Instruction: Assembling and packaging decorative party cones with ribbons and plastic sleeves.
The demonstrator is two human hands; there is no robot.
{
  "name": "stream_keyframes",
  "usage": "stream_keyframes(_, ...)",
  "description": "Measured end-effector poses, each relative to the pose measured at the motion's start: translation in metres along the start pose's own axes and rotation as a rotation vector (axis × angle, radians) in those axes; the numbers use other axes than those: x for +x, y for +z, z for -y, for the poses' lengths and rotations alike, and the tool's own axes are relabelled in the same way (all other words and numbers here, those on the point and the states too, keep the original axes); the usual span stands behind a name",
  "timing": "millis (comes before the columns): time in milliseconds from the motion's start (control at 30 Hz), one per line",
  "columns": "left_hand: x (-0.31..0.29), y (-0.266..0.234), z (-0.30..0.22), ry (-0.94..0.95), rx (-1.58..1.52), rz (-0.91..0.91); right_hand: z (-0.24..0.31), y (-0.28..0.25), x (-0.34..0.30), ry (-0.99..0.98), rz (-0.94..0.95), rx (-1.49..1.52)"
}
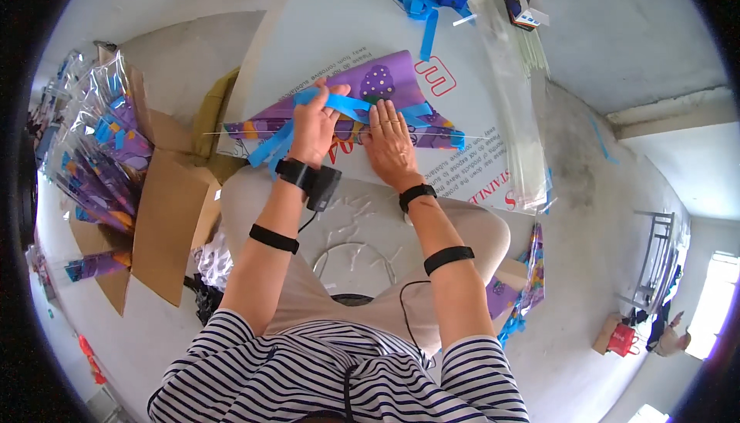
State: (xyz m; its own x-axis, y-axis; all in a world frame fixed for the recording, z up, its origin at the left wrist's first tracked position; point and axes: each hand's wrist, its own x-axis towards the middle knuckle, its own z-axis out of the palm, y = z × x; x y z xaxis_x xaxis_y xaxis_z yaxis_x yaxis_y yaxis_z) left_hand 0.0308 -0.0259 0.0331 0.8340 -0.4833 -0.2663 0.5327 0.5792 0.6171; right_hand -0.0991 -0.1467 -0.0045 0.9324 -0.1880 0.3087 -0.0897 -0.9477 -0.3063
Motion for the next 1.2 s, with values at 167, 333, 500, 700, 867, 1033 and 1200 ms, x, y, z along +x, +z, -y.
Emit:
stream_keyframes(167, 0.039, -0.074, -0.058, -0.066, -0.432, 0.004, 0.004, 0.003, 0.004, 0.001, 0.009, 0.027)
stream_keyframes(333, 0.051, -0.117, -0.123, -0.01, -0.338, -0.322, 0.0, 0.0, 0.002, -0.004, 0.009, 0.006)
stream_keyframes(500, 0.061, -0.137, -0.163, 0.057, -0.27, -0.383, -0.005, 0.0, -0.003, -0.014, 0.018, -0.039)
stream_keyframes(700, 0.085, -0.148, -0.221, 0.16, -0.048, -0.31, -0.001, 0.001, -0.001, -0.034, 0.022, -0.048)
stream_keyframes(867, 0.09, -0.147, -0.241, 0.082, -0.126, -0.296, 0.001, 0.0, 0.001, 0.022, 0.031, 0.067)
stream_keyframes(1033, 0.074, -0.161, -0.223, 0.173, -0.144, -0.272, -0.001, -0.001, -0.001, 0.039, 0.023, 0.055)
stream_keyframes(1200, 0.073, -0.18, -0.221, 0.209, -0.109, -0.299, -0.001, -0.002, 0.0, -0.017, 0.025, -0.02)
